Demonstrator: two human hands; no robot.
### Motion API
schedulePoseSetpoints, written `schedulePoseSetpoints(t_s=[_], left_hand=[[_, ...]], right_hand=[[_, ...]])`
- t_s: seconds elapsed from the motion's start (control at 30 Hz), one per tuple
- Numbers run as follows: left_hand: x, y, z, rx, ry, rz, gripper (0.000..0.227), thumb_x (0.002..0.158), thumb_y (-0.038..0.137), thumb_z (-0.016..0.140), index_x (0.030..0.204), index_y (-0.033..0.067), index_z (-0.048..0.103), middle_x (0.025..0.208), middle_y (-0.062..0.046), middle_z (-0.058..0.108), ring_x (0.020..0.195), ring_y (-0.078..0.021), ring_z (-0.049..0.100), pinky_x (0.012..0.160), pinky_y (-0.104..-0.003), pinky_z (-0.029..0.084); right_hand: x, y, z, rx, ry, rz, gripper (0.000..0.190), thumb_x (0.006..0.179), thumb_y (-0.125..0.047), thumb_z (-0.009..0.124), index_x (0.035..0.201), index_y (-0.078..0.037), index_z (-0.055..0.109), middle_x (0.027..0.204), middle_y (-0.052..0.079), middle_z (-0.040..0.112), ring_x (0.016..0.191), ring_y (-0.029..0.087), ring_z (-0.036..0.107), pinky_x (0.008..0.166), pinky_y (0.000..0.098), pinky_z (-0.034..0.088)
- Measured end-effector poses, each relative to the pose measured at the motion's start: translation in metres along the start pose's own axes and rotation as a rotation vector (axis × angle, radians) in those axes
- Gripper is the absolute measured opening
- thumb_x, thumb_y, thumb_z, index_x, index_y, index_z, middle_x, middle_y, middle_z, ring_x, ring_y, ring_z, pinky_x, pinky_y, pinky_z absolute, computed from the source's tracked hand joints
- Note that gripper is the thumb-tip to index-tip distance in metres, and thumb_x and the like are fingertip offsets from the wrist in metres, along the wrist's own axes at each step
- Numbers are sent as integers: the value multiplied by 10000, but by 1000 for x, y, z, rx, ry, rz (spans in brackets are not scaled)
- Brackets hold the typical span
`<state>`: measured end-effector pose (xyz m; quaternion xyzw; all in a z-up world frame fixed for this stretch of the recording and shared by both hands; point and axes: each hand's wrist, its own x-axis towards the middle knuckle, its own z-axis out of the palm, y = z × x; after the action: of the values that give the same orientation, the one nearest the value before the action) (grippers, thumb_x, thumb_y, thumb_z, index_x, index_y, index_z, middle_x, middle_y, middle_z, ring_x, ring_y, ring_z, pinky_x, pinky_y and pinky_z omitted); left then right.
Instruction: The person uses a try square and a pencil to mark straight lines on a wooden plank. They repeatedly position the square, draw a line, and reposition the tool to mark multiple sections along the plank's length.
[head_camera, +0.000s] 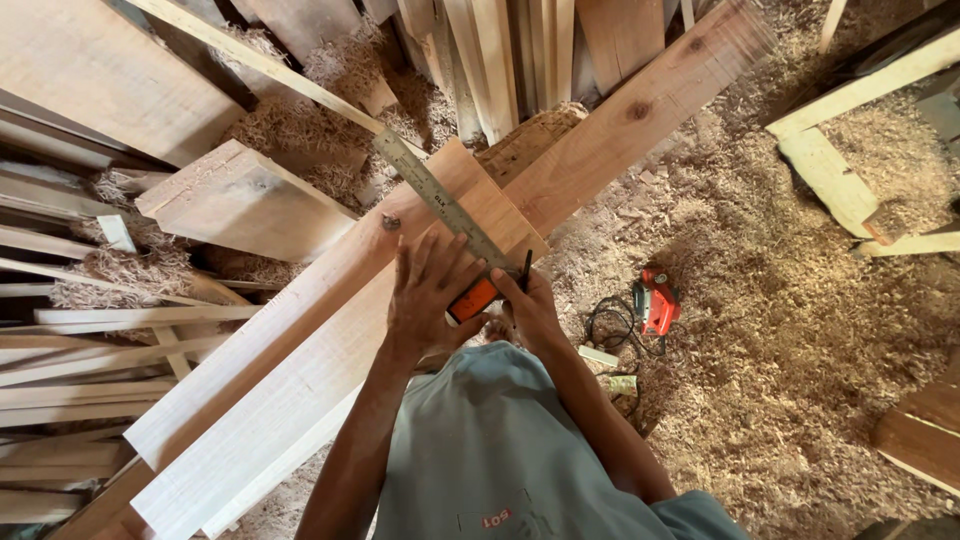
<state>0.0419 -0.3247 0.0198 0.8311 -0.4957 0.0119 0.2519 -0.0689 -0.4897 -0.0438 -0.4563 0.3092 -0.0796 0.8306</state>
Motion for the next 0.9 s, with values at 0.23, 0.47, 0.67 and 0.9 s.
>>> schedulePoseSetpoints(t_s=[0.23, 0.47, 0.67, 0.9], left_hand=[[2, 1, 3, 17, -14, -13, 764, 825, 700, 681, 1423, 227, 623, 1644, -78, 367, 1533, -416, 237, 1244, -666, 39], [5, 7, -5, 10, -11, -21, 733, 833, 670, 692, 1412, 223, 643, 1646, -79, 378, 1532, -419, 245, 1250, -671, 55], [5, 8, -6, -4, -14, -28, 723, 826, 641, 701, 1410, 220, 637, 1643, -85, 367, 1531, -421, 232, 1239, -677, 57], [2, -1, 12, 42, -5, -29, 747, 805, 665, 694, 1427, 259, 620, 1668, -74, 363, 1543, -433, 228, 1244, -666, 74]], right_hand=[[5, -5, -5, -62, -34, 23, 229, 1007, -278, 682, 936, -64, 642, 648, -39, 550, 426, 21, 383, 362, 221, 276], [4, -11, -6, -86, -74, 11, 224, 1016, -265, 674, 945, -53, 655, 656, -35, 557, 445, 24, 388, 382, 228, 280], [5, -10, -6, -92, -40, 22, 197, 1008, -242, 672, 962, -51, 662, 663, -45, 555, 458, 19, 393, 392, 227, 278], [15, -13, -18, -332, -6, 56, 239, 1018, -264, 675, 958, -34, 701, 649, -55, 525, 475, 19, 392, 401, 227, 280]])
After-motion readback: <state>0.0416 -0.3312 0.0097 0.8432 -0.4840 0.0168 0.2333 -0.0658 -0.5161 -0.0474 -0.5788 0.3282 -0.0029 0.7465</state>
